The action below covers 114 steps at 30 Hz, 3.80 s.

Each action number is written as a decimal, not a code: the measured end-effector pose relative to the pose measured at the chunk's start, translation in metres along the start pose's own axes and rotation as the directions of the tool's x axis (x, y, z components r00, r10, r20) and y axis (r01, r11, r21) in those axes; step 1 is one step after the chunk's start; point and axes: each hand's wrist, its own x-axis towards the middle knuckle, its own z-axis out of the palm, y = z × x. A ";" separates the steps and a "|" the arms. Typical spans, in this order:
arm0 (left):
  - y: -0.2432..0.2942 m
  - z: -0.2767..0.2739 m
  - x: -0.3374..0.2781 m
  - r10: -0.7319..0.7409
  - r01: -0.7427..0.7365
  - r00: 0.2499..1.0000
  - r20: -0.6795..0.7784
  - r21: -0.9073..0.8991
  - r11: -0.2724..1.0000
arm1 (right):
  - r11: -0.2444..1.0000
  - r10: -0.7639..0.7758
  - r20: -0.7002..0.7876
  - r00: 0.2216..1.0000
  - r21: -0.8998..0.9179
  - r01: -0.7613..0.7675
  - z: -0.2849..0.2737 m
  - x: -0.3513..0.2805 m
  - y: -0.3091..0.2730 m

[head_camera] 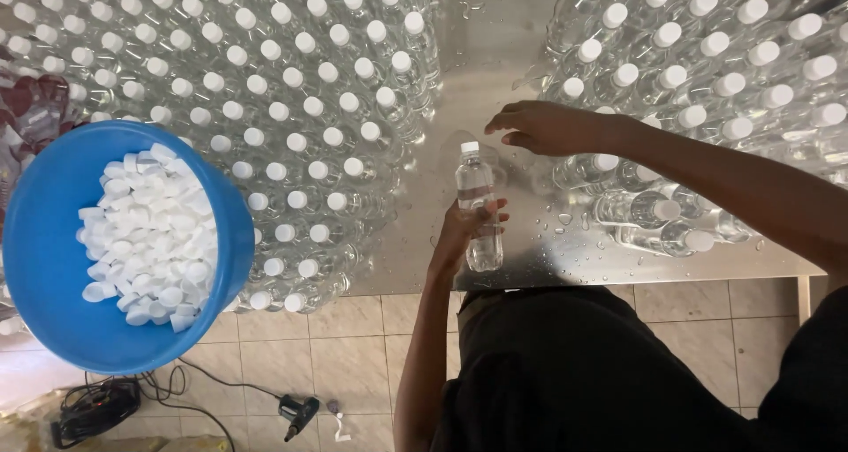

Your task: The person is manually placing plastic caps onto the tops of water bottles arranged on a metal work surface.

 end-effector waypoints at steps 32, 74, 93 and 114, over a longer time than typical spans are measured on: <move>0.027 0.017 -0.026 0.129 0.399 0.207 0.970 -0.204 0.894 | 0.323 -0.928 -0.033 0.371 -0.568 0.757 0.041 -0.060 -0.026; -0.014 0.024 -0.057 0.048 0.207 0.924 -0.380 0.601 0.772 | 0.564 0.478 -0.144 0.867 -0.706 -0.428 -0.119 0.038 0.105; -0.030 0.027 -0.048 0.271 -0.101 0.957 -0.103 0.758 0.644 | 0.828 0.285 -0.210 0.935 -0.437 -0.351 0.047 -0.007 0.035; -0.012 0.006 -0.038 -0.040 0.207 0.854 -0.519 0.267 0.941 | 0.961 0.265 0.006 0.964 0.082 -0.265 0.012 -0.056 -0.029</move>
